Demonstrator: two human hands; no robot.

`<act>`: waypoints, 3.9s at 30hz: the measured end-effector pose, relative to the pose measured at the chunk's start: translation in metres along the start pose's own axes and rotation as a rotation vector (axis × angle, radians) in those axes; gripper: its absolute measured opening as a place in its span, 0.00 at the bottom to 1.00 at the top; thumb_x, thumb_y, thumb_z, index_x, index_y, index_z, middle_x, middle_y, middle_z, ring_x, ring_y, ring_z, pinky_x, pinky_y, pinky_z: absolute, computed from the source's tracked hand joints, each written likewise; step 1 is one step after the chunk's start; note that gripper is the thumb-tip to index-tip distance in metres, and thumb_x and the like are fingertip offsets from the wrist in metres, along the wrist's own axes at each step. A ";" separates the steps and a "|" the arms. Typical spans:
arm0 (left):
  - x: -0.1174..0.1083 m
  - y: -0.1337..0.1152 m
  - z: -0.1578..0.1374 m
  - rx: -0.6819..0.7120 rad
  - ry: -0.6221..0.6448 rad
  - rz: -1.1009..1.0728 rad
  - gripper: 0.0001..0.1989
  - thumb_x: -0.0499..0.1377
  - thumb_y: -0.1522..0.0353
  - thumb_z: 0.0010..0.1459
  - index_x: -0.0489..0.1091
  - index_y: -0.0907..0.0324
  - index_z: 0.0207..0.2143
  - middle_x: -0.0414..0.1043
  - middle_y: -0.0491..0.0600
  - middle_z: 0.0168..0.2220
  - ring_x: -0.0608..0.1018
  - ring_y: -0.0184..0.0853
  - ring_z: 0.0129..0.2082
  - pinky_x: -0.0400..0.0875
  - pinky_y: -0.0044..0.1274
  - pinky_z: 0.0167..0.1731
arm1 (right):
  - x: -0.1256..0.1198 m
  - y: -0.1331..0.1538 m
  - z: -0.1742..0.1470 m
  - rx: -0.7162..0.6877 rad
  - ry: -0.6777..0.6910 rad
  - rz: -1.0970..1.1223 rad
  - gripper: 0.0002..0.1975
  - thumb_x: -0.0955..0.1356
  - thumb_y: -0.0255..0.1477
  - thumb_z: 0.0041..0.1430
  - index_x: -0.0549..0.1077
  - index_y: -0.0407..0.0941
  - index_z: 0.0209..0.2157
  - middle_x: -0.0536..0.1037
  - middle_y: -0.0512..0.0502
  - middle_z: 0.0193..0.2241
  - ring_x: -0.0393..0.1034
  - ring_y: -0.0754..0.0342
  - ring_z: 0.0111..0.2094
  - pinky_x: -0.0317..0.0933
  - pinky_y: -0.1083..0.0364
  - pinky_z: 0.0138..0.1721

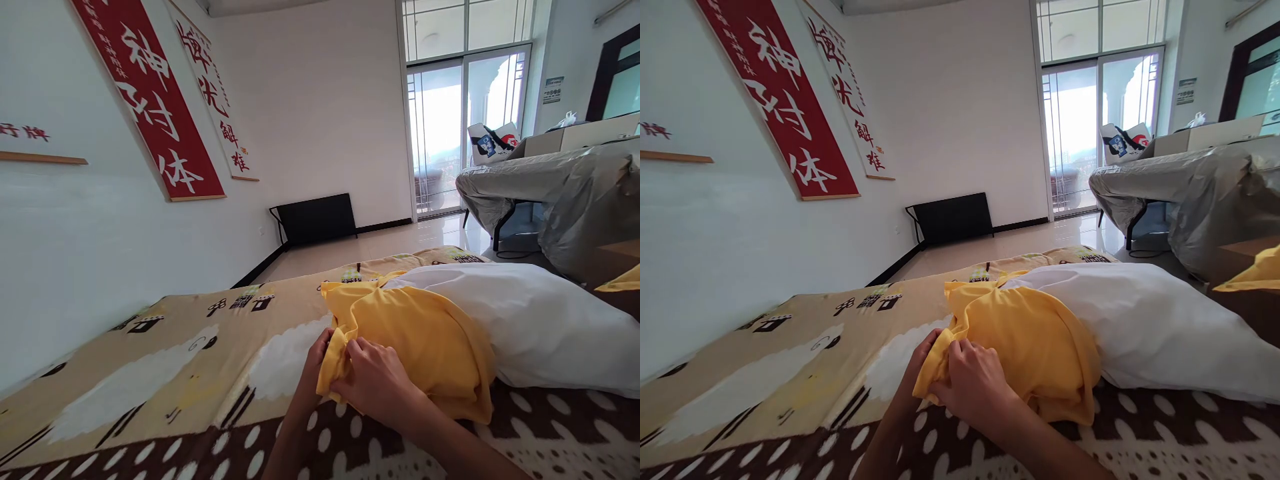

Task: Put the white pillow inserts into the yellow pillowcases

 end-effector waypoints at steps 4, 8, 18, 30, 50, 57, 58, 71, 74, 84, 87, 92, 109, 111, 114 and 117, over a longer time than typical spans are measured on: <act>-0.001 -0.001 -0.002 -0.011 0.041 -0.010 0.11 0.60 0.65 0.43 0.65 0.60 0.30 0.67 0.43 0.26 0.67 0.31 0.26 0.64 0.21 0.27 | -0.001 0.002 0.000 -0.022 0.006 -0.045 0.07 0.65 0.32 0.54 0.69 0.43 0.34 0.75 0.43 0.32 0.72 0.48 0.34 0.50 0.55 0.28; 0.001 -0.005 -0.005 0.005 0.061 -0.042 0.11 0.60 0.64 0.46 0.66 0.61 0.32 0.69 0.45 0.28 0.69 0.32 0.29 0.65 0.21 0.30 | 0.003 0.004 0.003 0.009 -0.012 -0.078 0.06 0.61 0.27 0.56 0.69 0.43 0.31 0.76 0.44 0.30 0.72 0.50 0.31 0.47 0.55 0.26; -0.007 0.003 -0.003 -0.012 0.070 -0.069 0.11 0.59 0.63 0.51 0.69 0.61 0.33 0.69 0.46 0.29 0.69 0.32 0.31 0.64 0.20 0.31 | 0.006 -0.011 0.013 0.043 -0.030 0.060 0.06 0.63 0.25 0.52 0.70 0.44 0.25 0.77 0.47 0.26 0.67 0.56 0.25 0.40 0.56 0.25; -0.011 0.012 -0.001 -0.069 0.055 -0.147 0.12 0.61 0.64 0.47 0.67 0.61 0.33 0.69 0.45 0.29 0.68 0.30 0.28 0.65 0.20 0.29 | -0.006 -0.031 0.016 0.031 0.008 0.423 0.10 0.59 0.26 0.58 0.71 0.44 0.28 0.74 0.49 0.25 0.61 0.58 0.26 0.51 0.59 0.29; -0.015 -0.020 -0.010 -0.029 0.320 0.208 0.19 0.60 0.67 0.49 0.70 0.62 0.45 0.73 0.52 0.40 0.72 0.35 0.33 0.68 0.23 0.36 | 0.025 -0.030 0.026 0.085 -0.119 0.674 0.09 0.62 0.28 0.56 0.65 0.43 0.23 0.70 0.52 0.21 0.58 0.60 0.23 0.49 0.60 0.26; -0.006 -0.013 -0.007 -0.014 0.134 0.223 0.17 0.62 0.65 0.48 0.73 0.64 0.40 0.75 0.51 0.34 0.73 0.35 0.31 0.68 0.23 0.33 | 0.025 -0.027 0.020 -0.021 -0.129 0.578 0.07 0.59 0.24 0.56 0.61 0.44 0.25 0.69 0.51 0.24 0.57 0.59 0.25 0.48 0.60 0.27; -0.006 -0.014 -0.008 -0.017 0.120 0.209 0.16 0.62 0.65 0.47 0.73 0.64 0.39 0.74 0.50 0.32 0.72 0.35 0.31 0.68 0.22 0.32 | 0.026 -0.027 0.020 -0.020 -0.118 0.562 0.06 0.59 0.23 0.56 0.61 0.44 0.26 0.69 0.51 0.25 0.57 0.59 0.25 0.48 0.60 0.26; -0.018 -0.008 -0.010 -0.038 0.334 -0.084 0.17 0.63 0.64 0.49 0.75 0.63 0.41 0.75 0.51 0.34 0.73 0.37 0.34 0.67 0.25 0.38 | 0.031 -0.034 0.025 -0.030 -0.189 0.287 0.08 0.59 0.27 0.62 0.59 0.45 0.27 0.68 0.51 0.25 0.60 0.59 0.23 0.48 0.59 0.25; -0.016 -0.007 -0.010 -0.043 0.296 -0.068 0.17 0.63 0.64 0.49 0.75 0.64 0.41 0.74 0.51 0.34 0.71 0.36 0.33 0.66 0.23 0.34 | 0.030 -0.034 0.024 -0.033 -0.237 0.323 0.07 0.60 0.28 0.61 0.61 0.44 0.28 0.69 0.51 0.26 0.60 0.59 0.23 0.49 0.60 0.26; -0.016 -0.002 -0.006 0.010 0.171 -0.027 0.18 0.63 0.61 0.49 0.74 0.63 0.41 0.74 0.49 0.33 0.70 0.34 0.31 0.66 0.23 0.33 | 0.008 -0.027 0.023 0.044 -0.096 0.775 0.05 0.66 0.28 0.51 0.74 0.42 0.27 0.74 0.50 0.23 0.64 0.60 0.24 0.58 0.61 0.27; -0.015 -0.004 -0.008 -0.001 0.204 -0.052 0.18 0.63 0.64 0.50 0.73 0.61 0.43 0.75 0.50 0.37 0.73 0.36 0.35 0.67 0.25 0.38 | 0.006 -0.029 0.024 0.035 -0.081 0.772 0.06 0.67 0.28 0.50 0.75 0.41 0.29 0.75 0.50 0.23 0.64 0.59 0.25 0.58 0.60 0.28; -0.012 0.000 -0.007 -0.005 0.165 -0.073 0.17 0.64 0.66 0.48 0.74 0.62 0.42 0.75 0.51 0.39 0.74 0.40 0.40 0.69 0.28 0.41 | 0.006 -0.028 0.023 0.040 -0.100 0.766 0.05 0.66 0.27 0.51 0.73 0.41 0.26 0.74 0.51 0.23 0.64 0.59 0.25 0.58 0.60 0.29; -0.009 -0.005 -0.005 0.092 0.139 0.079 0.11 0.59 0.61 0.54 0.68 0.61 0.32 0.69 0.47 0.30 0.69 0.33 0.31 0.66 0.22 0.34 | 0.016 -0.038 0.029 0.005 0.024 0.976 0.11 0.65 0.35 0.54 0.64 0.43 0.25 0.64 0.53 0.22 0.56 0.60 0.25 0.56 0.60 0.29; -0.008 -0.009 -0.006 0.130 0.138 0.146 0.11 0.57 0.61 0.55 0.67 0.61 0.31 0.69 0.47 0.30 0.70 0.33 0.33 0.66 0.22 0.35 | 0.015 -0.039 0.030 0.004 0.043 0.999 0.13 0.66 0.38 0.53 0.64 0.43 0.25 0.63 0.54 0.22 0.56 0.61 0.25 0.55 0.60 0.29; -0.005 -0.012 -0.007 0.162 0.130 0.193 0.11 0.55 0.60 0.57 0.65 0.60 0.32 0.68 0.47 0.30 0.69 0.33 0.33 0.65 0.22 0.35 | 0.015 -0.042 0.032 -0.007 0.095 1.082 0.18 0.68 0.44 0.50 0.64 0.42 0.25 0.63 0.54 0.22 0.56 0.61 0.25 0.54 0.60 0.28; -0.003 -0.013 -0.008 0.138 0.125 0.179 0.12 0.56 0.59 0.56 0.66 0.60 0.33 0.68 0.47 0.31 0.69 0.32 0.33 0.66 0.21 0.35 | 0.016 -0.045 0.034 0.010 0.134 1.161 0.22 0.70 0.47 0.46 0.65 0.41 0.25 0.63 0.54 0.22 0.56 0.61 0.24 0.53 0.60 0.27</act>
Point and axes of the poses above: each hand's wrist, its own z-axis towards the middle knuckle, its own x-axis out of the palm, y = z × x, the point moved 1 cm from there along z, towards the middle knuckle
